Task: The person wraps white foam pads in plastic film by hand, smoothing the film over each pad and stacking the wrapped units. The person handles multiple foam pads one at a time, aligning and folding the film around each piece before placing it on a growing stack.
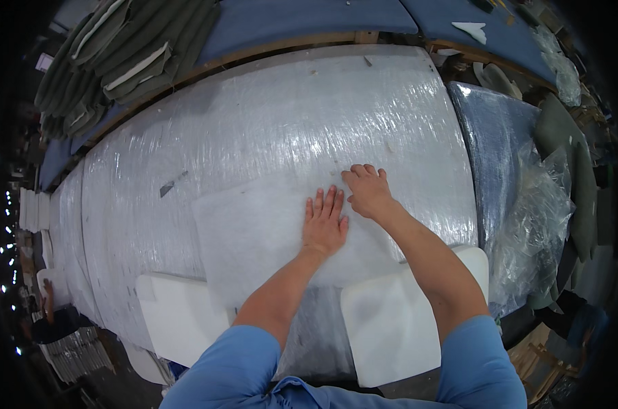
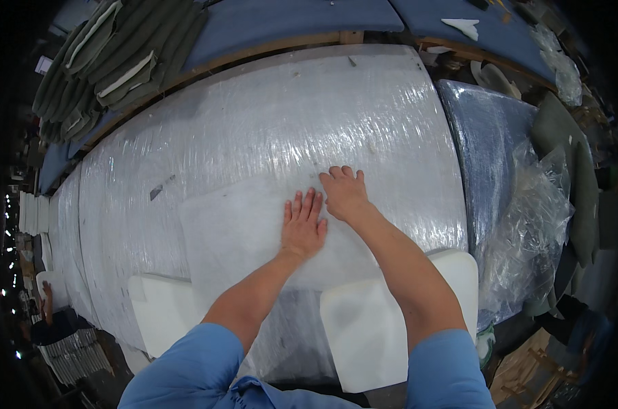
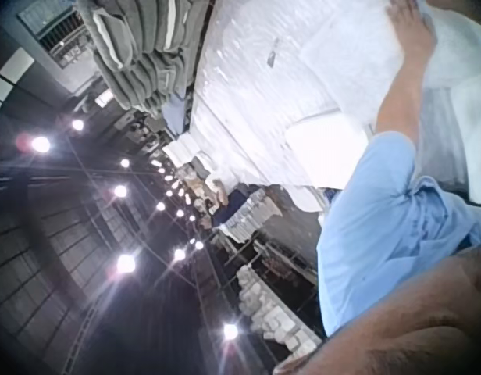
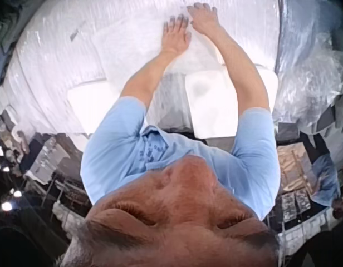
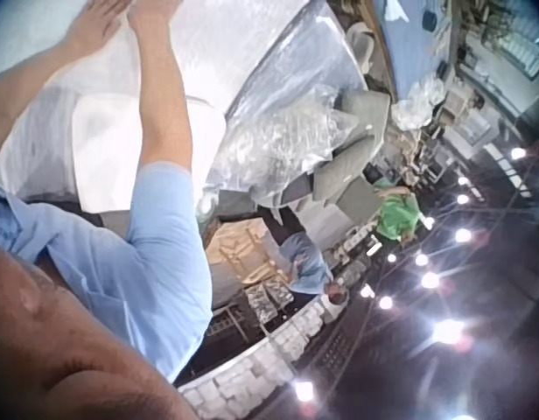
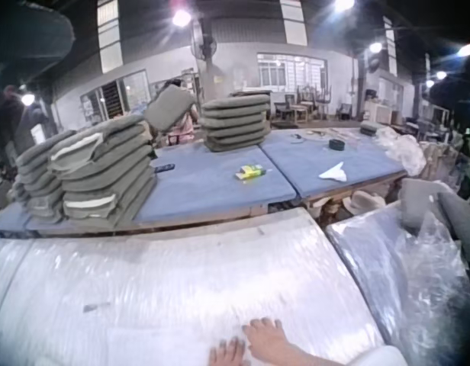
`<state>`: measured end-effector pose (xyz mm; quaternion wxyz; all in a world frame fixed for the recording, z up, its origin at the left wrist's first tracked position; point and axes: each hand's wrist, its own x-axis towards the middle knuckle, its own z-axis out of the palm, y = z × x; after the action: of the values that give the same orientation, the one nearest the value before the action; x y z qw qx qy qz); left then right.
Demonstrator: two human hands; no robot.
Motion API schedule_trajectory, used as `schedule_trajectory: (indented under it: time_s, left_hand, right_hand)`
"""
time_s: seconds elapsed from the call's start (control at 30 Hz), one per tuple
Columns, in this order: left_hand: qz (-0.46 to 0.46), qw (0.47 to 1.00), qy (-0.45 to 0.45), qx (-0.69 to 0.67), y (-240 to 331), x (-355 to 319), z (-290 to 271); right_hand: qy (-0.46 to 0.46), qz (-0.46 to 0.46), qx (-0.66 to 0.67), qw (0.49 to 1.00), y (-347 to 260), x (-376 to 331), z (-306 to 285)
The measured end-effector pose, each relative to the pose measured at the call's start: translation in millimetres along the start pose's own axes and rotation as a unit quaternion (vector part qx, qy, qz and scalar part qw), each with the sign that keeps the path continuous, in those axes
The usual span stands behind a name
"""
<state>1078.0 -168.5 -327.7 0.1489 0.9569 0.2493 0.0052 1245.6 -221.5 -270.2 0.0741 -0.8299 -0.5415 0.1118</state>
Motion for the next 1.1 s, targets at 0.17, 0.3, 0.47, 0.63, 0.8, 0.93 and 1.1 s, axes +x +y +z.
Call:
schedule_trajectory:
  time_s: [0.17,0.3,0.47,0.63,0.8,0.93,1.1]
  left_hand:
    - [-0.013,1.0,0.009,-0.023,-5,-2,2]
    - [-0.017,0.999,-0.002,-0.028,-3,0,2]
    - [-0.026,0.999,-0.029,-0.015,-3,-1,1]
    - [-0.024,0.999,-0.045,0.004,-4,0,1]
    - [-0.013,0.999,-0.047,0.0,-5,-1,0]
    - [-0.017,0.999,-0.047,0.015,-6,-1,0]
    - [-0.027,0.999,-0.039,-0.006,-2,1,0]
  right_hand:
    - [-0.194,0.053,-0.035,0.979,-19,32,-8]
    - [-0.244,0.072,0.009,0.967,-19,40,1]
    - [-0.213,0.014,0.03,0.976,-8,28,10]
    - [-0.143,-0.102,0.076,0.981,7,-2,17]
    - [-0.127,-0.186,0.074,0.971,13,-25,12]
    - [-0.151,-0.203,0.098,0.962,7,-39,1]
    - [-0.034,-0.079,0.15,0.985,28,-51,-7]
